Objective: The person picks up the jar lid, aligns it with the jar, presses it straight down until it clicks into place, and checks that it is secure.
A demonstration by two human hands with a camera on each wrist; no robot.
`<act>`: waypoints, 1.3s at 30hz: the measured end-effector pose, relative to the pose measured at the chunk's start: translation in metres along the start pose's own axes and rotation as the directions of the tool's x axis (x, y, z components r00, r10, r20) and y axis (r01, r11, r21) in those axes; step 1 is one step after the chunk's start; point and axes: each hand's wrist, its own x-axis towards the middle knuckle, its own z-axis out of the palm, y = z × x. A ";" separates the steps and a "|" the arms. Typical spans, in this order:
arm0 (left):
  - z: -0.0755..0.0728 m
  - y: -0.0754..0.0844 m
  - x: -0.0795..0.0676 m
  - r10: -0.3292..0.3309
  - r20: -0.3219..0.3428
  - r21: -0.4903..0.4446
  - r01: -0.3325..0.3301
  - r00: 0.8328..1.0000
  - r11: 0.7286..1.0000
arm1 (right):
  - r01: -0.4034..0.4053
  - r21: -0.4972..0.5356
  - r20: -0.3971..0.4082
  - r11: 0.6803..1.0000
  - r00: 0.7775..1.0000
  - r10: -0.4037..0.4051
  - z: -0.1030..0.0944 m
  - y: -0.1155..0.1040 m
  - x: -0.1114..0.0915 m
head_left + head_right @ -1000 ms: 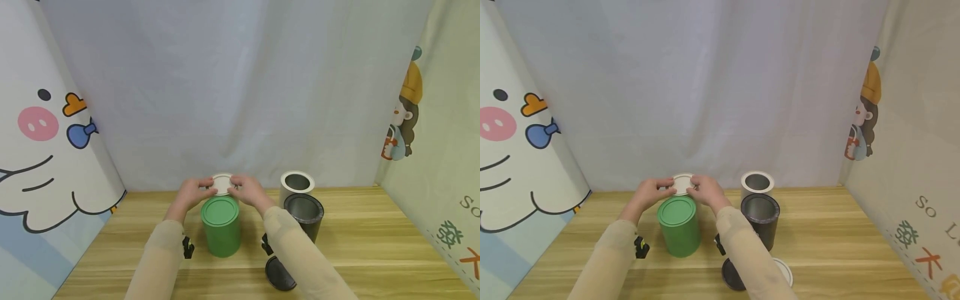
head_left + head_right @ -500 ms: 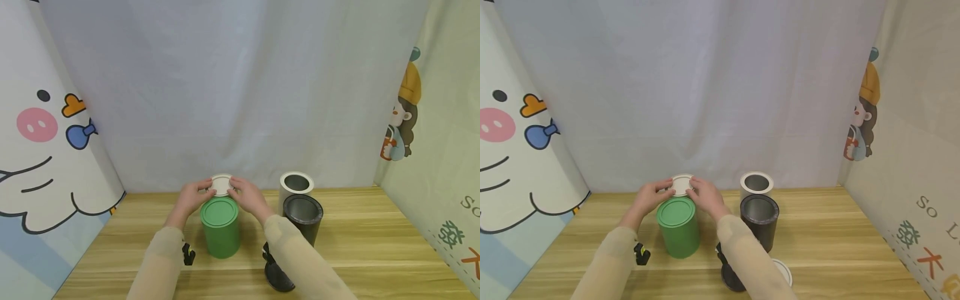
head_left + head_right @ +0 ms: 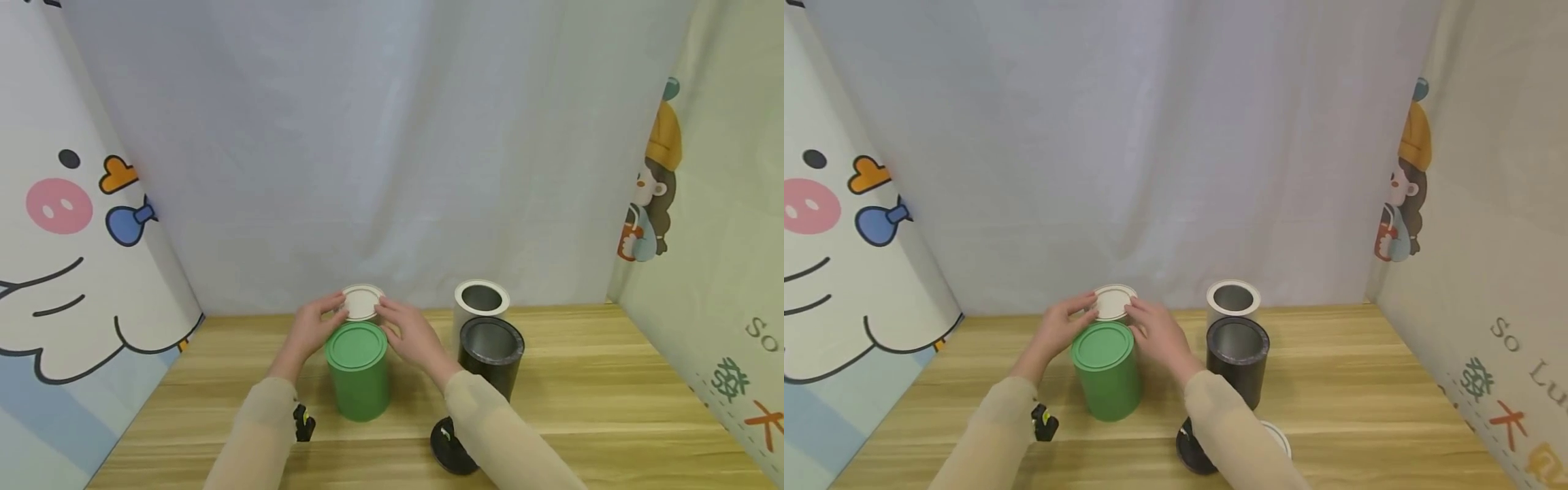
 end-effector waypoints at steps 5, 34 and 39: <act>-0.003 -0.005 -0.008 0.027 -0.024 -0.033 -0.028 0.999 0.999 | 0.030 0.018 -0.039 0.999 0.999 -0.030 -0.001 -0.003 -0.020; -0.006 -0.012 -0.101 0.101 -0.147 0.087 -0.089 0.984 0.992 | 0.062 -0.037 0.095 0.997 0.994 -0.058 -0.033 -0.011 -0.117; -0.006 -0.009 -0.121 0.143 -0.098 0.156 -0.127 0.985 0.980 | 0.111 -0.012 0.137 0.994 0.985 -0.109 -0.042 -0.009 -0.132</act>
